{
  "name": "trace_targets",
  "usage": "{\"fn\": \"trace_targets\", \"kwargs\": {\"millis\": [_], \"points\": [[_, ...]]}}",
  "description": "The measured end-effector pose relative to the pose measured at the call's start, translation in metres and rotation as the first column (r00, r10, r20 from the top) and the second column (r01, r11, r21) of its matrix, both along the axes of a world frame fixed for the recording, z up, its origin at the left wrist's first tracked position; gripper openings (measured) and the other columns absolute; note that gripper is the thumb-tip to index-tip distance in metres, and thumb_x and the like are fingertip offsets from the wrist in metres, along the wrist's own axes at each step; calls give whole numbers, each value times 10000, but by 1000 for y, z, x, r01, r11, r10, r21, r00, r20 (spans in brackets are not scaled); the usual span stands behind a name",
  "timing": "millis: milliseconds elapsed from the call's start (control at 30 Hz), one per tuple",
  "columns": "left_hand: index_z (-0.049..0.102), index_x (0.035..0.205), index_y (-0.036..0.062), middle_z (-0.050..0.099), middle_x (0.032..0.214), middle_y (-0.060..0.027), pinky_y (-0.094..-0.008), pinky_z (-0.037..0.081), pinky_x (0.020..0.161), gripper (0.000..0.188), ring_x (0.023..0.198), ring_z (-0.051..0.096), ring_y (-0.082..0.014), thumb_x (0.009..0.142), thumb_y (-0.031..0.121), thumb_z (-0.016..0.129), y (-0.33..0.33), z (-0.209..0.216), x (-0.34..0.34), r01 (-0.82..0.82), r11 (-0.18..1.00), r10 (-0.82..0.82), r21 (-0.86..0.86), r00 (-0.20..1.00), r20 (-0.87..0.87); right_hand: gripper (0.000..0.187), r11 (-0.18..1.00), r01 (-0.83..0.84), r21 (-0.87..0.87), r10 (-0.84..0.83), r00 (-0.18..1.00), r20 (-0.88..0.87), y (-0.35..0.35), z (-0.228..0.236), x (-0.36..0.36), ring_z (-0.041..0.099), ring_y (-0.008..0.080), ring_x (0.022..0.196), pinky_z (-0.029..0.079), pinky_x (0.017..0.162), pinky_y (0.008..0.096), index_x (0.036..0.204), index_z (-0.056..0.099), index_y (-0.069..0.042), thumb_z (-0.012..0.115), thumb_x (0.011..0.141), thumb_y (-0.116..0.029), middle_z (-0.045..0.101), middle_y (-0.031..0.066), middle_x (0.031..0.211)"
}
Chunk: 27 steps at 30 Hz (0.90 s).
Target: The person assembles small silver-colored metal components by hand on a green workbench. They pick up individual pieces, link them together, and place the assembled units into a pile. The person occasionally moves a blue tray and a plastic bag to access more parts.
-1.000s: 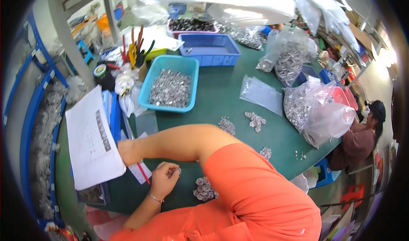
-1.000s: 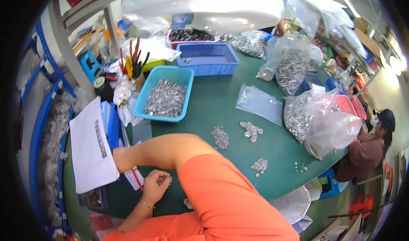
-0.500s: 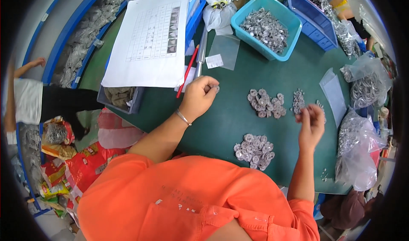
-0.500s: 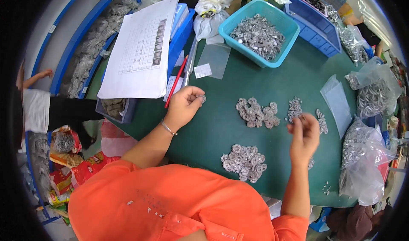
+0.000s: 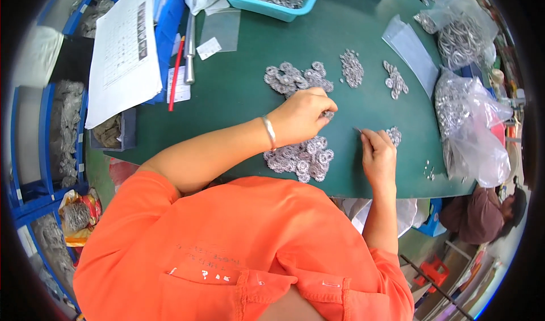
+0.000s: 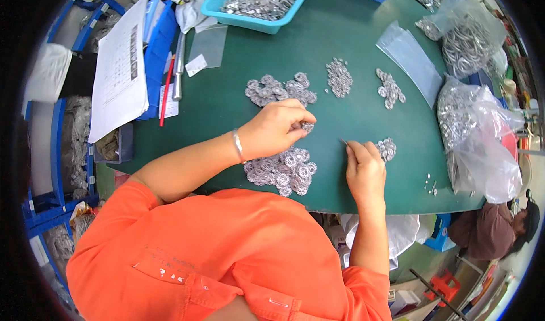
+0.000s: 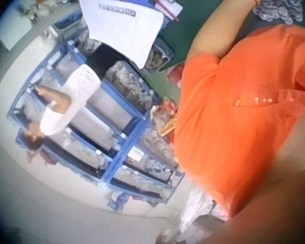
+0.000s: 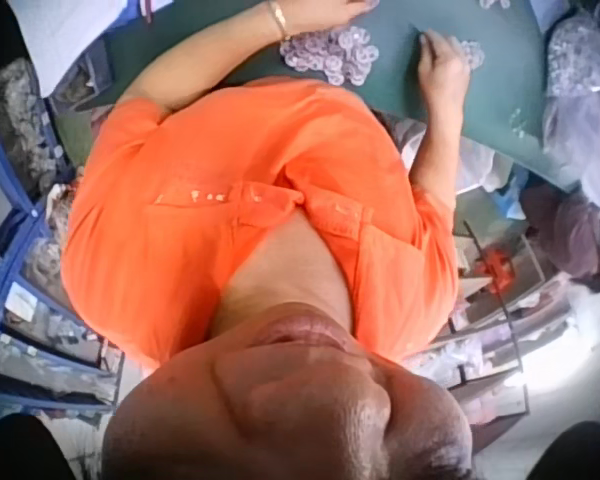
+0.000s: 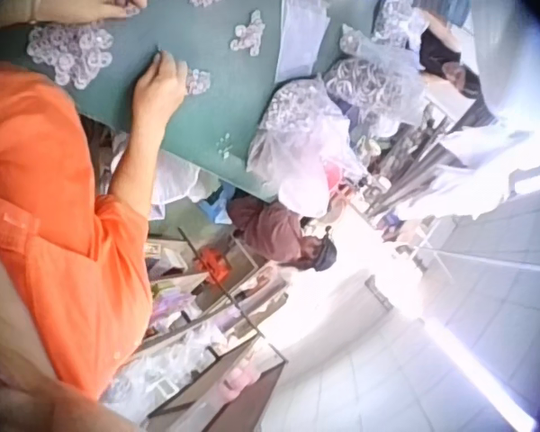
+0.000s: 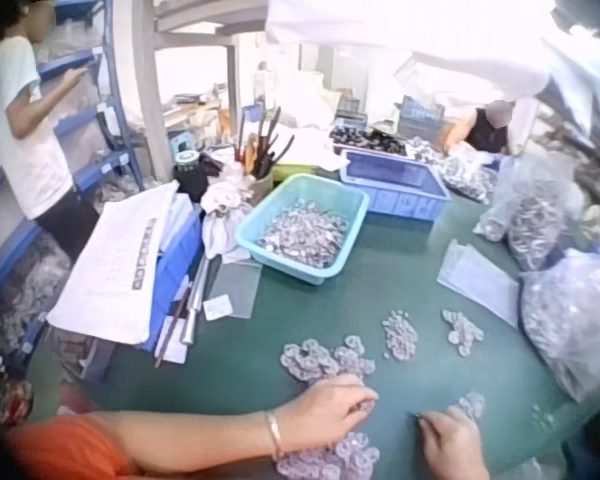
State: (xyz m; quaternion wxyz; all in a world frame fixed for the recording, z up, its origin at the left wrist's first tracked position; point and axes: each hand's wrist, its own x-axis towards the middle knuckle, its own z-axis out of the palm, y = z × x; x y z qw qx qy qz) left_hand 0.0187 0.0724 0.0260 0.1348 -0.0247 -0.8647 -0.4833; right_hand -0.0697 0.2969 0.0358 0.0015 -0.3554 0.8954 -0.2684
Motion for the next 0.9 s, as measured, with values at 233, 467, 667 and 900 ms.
{"fn": "trace_targets", "kwargs": {"millis": [233, 467, 667, 900], "points": [[656, 1039, -12, 575, 1003, -128, -375, 526, 775, 334, 874, 625, -308, 728, 24, 772, 2, -20, -1, 28, 983, -17, -183, 998, 64, 67, 975, -66, -212, 76, 996, 38, -11, -7, 10, 604, 325, 688, 485, 610, 385, 938, 652, -19, 650, 871, -19, 607, 138, 788], [650, 997, -18, 565, 951, -137, -380, 527, 742, 293, 840, 619, -313, 735, 35, 768, 4, -26, 4, -61, 976, 59, -207, 998, -17, 42, 969, -143, -201, 131, 989, -71, -39, -16, 14, 568, 281, 600, 449, 560, 382, 818, 678, -58, 717, 813, -73, 561, 82, 669], [658, 964, 1, 586, 902, -123, -383, 524, 706, 247, 797, 622, -313, 744, 54, 757, 5, -29, 0, -108, 973, 106, -203, 994, -24, 58, 973, -200, -114, 178, 968, -179, -50, -17, 7, 570, 275, 578, 427, 564, 384, 795, 689, -79, 732, 798, -119, 581, 66, 661], [667, 907, 9, 601, 875, -115, -386, 526, 686, 189, 773, 629, -308, 747, 65, 750, 4, -31, -2, -126, 982, 123, -141, 992, -33, 50, 969, -248, -18, 241, 954, -176, -56, -6, 0, 571, 279, 596, 423, 576, 392, 779, 684, -76, 727, 780, -100, 574, 66, 659]]}}
